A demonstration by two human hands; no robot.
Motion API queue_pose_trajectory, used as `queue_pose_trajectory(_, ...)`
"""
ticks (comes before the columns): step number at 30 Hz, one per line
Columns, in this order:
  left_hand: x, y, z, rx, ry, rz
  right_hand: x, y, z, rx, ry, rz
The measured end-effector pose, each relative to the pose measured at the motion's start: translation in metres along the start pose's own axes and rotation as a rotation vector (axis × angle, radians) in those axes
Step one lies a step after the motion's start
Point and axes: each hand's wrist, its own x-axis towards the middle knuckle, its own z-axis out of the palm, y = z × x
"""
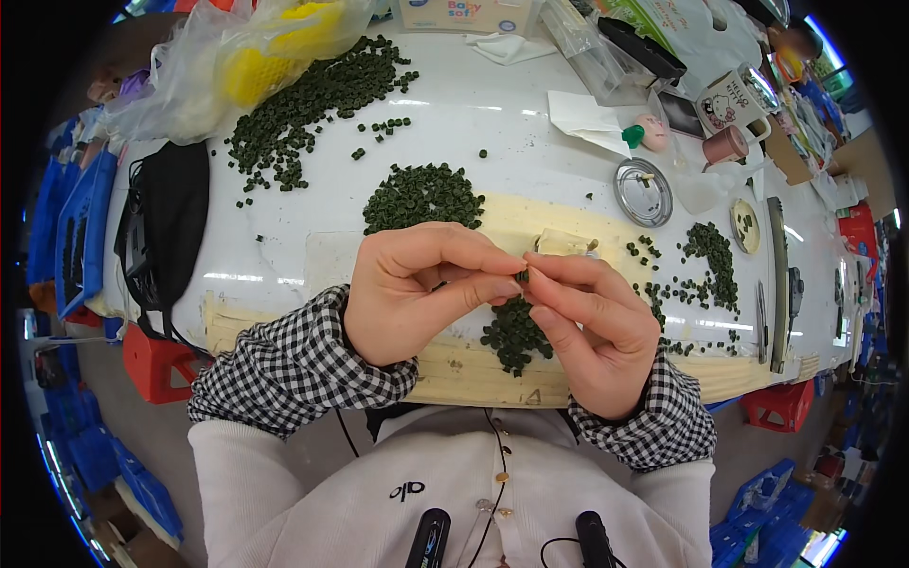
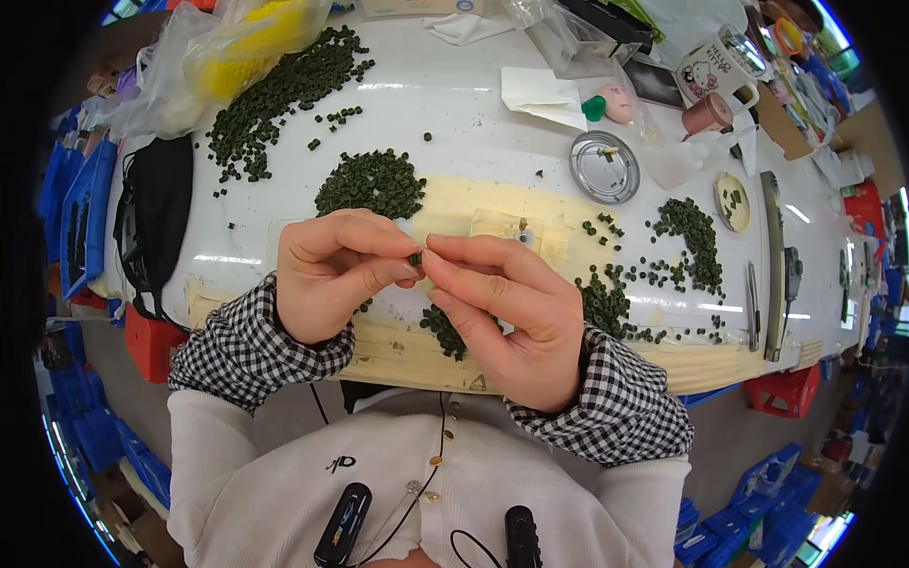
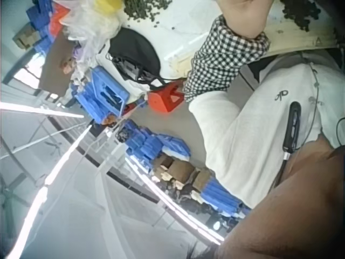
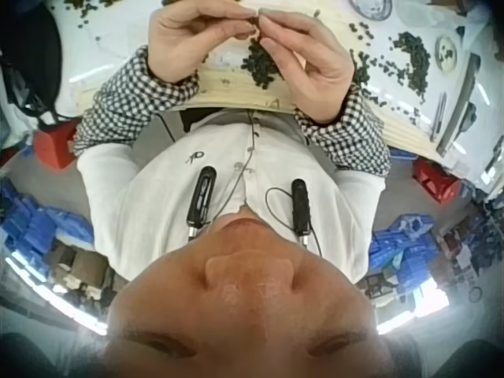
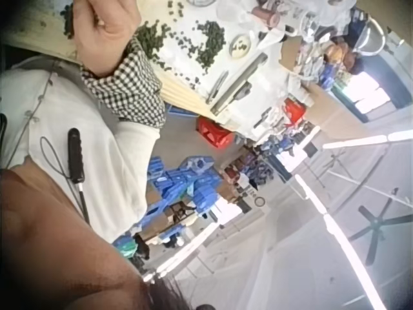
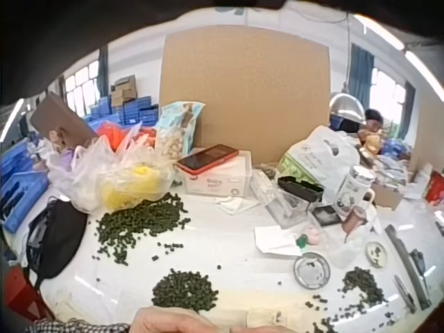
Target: Inspecting and sorting small green plastic toy components on a workbench.
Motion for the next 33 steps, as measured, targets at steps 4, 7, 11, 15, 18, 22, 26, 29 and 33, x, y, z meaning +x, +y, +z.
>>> queue_pose_trajectory(4, -0.001, -0.001, 0.002, -0.085, 0.043, -0.059, 0.001, 0.0, -0.001, -0.013, -0.009, -0.008)
queue_pose_trajectory(7, 0.0, -0.001, 0.0, 0.003, 0.027, -0.036, 0.001, 0.0, 0.0, -0.014, -0.013, -0.005)
queue_pose_trajectory(11, 0.0, -0.003, -0.001, 0.061, 0.001, 0.021, 0.001, 0.0, 0.0, -0.001, -0.005, -0.004)
queue_pose_trajectory(15, 0.0, -0.003, -0.002, 0.111, -0.015, 0.05, 0.003, 0.001, -0.001, -0.038, -0.006, -0.011)
queue_pose_trajectory(18, -0.001, -0.003, -0.002, 0.104, -0.027, 0.023, 0.003, 0.002, -0.003, -0.067, -0.018, -0.04)
queue_pose_trajectory(22, 0.0, -0.001, -0.004, 0.105, -0.054, -0.022, 0.003, 0.003, -0.005, -0.107, -0.034, -0.067)
queue_pose_trajectory(26, 0.001, 0.0, -0.002, 0.044, -0.026, -0.061, 0.004, 0.0, -0.007, -0.144, -0.043, -0.06)
queue_pose_trajectory(29, 0.001, 0.001, -0.002, 0.006, 0.006, -0.104, 0.006, -0.003, -0.009, -0.219, 0.006, -0.093)
queue_pose_trajectory(33, 0.001, 0.001, -0.003, -0.018, 0.016, -0.119, 0.002, -0.009, -0.024, -0.392, 0.22, -0.065)
